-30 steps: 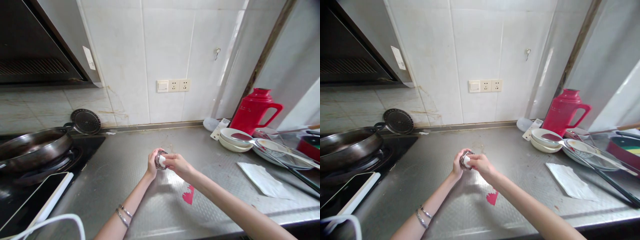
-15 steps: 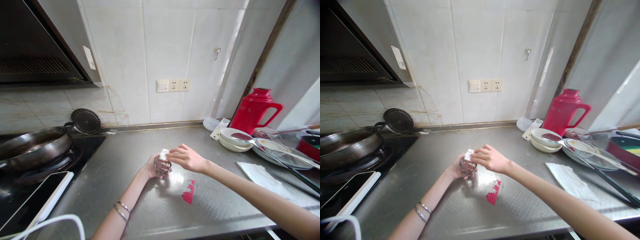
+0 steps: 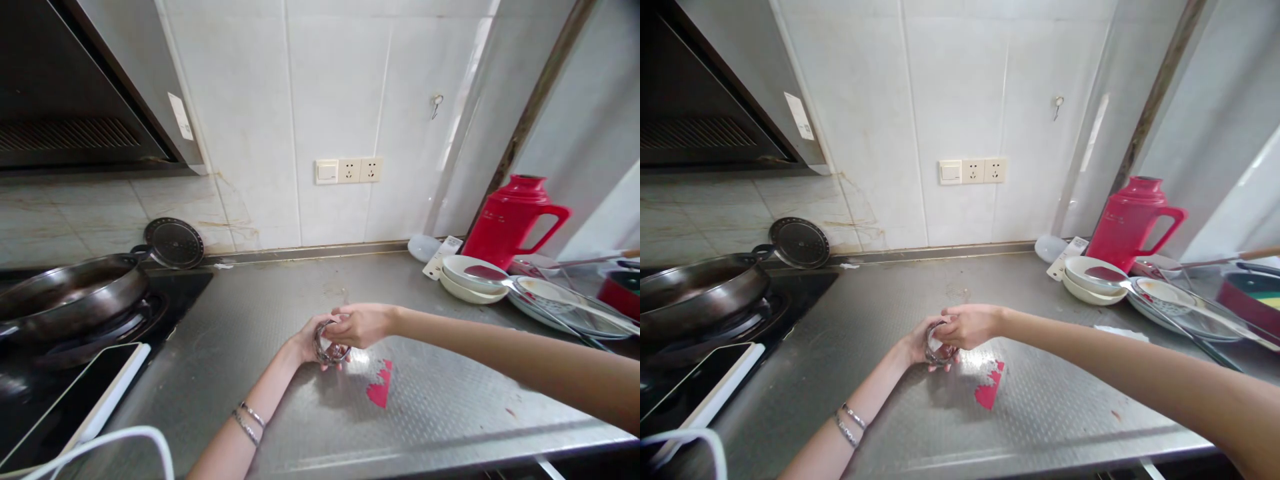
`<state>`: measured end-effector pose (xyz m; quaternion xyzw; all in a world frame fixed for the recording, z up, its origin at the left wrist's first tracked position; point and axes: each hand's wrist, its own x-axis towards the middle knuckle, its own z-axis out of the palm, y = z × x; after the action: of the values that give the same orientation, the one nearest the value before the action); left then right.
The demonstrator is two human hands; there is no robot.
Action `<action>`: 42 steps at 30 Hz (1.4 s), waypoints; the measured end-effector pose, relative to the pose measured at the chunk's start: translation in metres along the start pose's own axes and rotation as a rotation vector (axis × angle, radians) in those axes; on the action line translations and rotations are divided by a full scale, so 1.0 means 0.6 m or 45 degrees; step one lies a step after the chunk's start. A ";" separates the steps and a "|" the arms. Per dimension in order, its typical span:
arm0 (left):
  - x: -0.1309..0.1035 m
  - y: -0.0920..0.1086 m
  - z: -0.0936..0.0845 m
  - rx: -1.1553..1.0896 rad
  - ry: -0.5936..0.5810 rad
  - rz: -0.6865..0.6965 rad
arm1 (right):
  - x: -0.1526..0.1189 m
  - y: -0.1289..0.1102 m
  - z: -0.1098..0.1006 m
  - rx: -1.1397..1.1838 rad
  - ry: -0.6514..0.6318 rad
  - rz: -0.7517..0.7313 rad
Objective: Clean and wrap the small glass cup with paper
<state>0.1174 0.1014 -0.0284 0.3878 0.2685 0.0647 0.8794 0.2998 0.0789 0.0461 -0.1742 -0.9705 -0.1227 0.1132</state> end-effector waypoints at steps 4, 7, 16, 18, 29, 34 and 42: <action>-0.003 0.000 -0.010 -0.038 0.045 0.096 | -0.012 0.008 0.009 -0.148 -0.014 -0.378; -0.002 0.001 -0.014 -0.054 0.121 0.110 | -0.021 0.007 0.011 -0.302 0.037 -0.384; -0.003 0.014 -0.002 -0.241 0.461 0.395 | -0.005 -0.034 0.015 -0.399 -0.147 0.038; -0.006 0.017 0.002 -0.230 0.525 0.515 | 0.004 -0.044 0.014 -0.310 -0.178 0.149; -0.003 0.014 0.004 -0.283 0.576 0.817 | 0.022 -0.105 0.013 0.369 0.170 0.673; -0.001 0.011 0.002 -0.311 0.557 0.822 | 0.021 -0.089 0.023 0.877 0.548 0.962; -0.010 0.012 -0.009 -0.412 0.268 0.726 | 0.028 0.014 0.063 1.076 1.256 1.279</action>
<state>0.1101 0.1080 -0.0236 0.2939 0.2249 0.3894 0.8434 0.2809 0.1021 0.0162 -0.4565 -0.5798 0.2561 0.6243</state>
